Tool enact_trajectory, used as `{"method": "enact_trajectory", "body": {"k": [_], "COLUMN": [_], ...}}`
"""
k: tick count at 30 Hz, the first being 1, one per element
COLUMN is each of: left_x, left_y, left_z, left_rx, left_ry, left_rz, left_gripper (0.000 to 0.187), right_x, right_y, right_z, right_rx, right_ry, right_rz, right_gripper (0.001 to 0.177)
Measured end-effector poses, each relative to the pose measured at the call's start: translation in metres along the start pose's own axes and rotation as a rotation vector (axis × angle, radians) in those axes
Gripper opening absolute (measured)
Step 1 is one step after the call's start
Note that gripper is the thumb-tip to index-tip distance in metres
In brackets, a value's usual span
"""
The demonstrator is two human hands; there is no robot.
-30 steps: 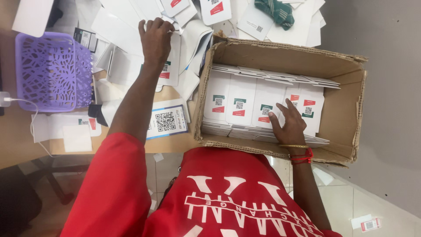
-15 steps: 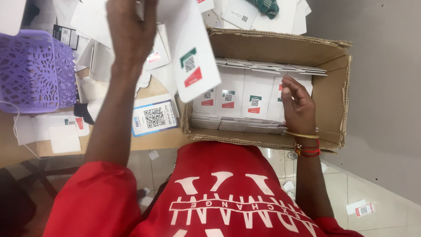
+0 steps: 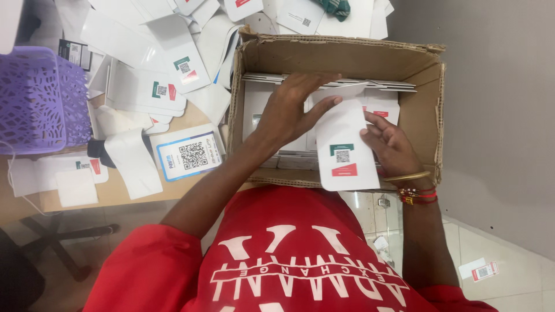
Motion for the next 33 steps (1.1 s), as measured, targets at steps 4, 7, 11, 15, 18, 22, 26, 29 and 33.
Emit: {"method": "enact_trajectory", "body": {"k": [4, 7, 11, 15, 18, 22, 26, 29, 33], "left_x": [0.039, 0.073, 0.112, 0.136, 0.15, 0.165, 0.172, 0.175, 0.178], "left_y": [-0.006, -0.008, 0.004, 0.016, 0.023, 0.02, 0.016, 0.02, 0.018], "left_z": [0.034, 0.058, 0.075, 0.082, 0.085, 0.091, 0.099, 0.099, 0.097], "left_rx": [-0.172, -0.245, -0.288, -0.291, -0.206, -0.111, -0.1, -0.123, -0.221], "left_ry": [-0.213, -0.435, -0.687, -0.732, -0.624, -0.619, -0.658, -0.654, -0.677], "left_rz": [0.056, 0.115, 0.138, 0.164, 0.201, 0.122, 0.042, 0.037, 0.016], "left_gripper": [0.052, 0.059, 0.069, 0.076, 0.072, 0.062, 0.052, 0.044, 0.036], "right_x": [-0.068, -0.096, -0.119, -0.133, -0.143, -0.122, -0.094, -0.078, -0.07], "right_y": [0.02, 0.041, 0.057, 0.071, 0.074, 0.052, 0.059, 0.066, 0.07], "right_z": [0.0, -0.008, -0.037, -0.07, -0.079, -0.078, -0.082, -0.093, -0.109], "right_rx": [0.066, 0.141, 0.159, 0.175, 0.143, -0.265, -0.366, -0.318, -0.15], "right_ry": [0.14, 0.158, 0.184, 0.228, 0.326, 0.157, 0.016, -0.099, -0.143], "right_rz": [0.082, 0.123, 0.114, 0.199, 0.506, 1.177, 1.356, 1.388, 1.464], "right_gripper": [0.055, 0.055, 0.052, 0.052, 0.06, 0.066, 0.064, 0.064, 0.067]}}
Point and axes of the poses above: each hand's wrist, its own z-axis away from the middle knuckle, its own x-axis out of the palm, y = z × x, the point moved 8 cm from there along -z, towards the middle knuckle, and after that the axes turned 14 degrees about -z, right-handed, at the moved point
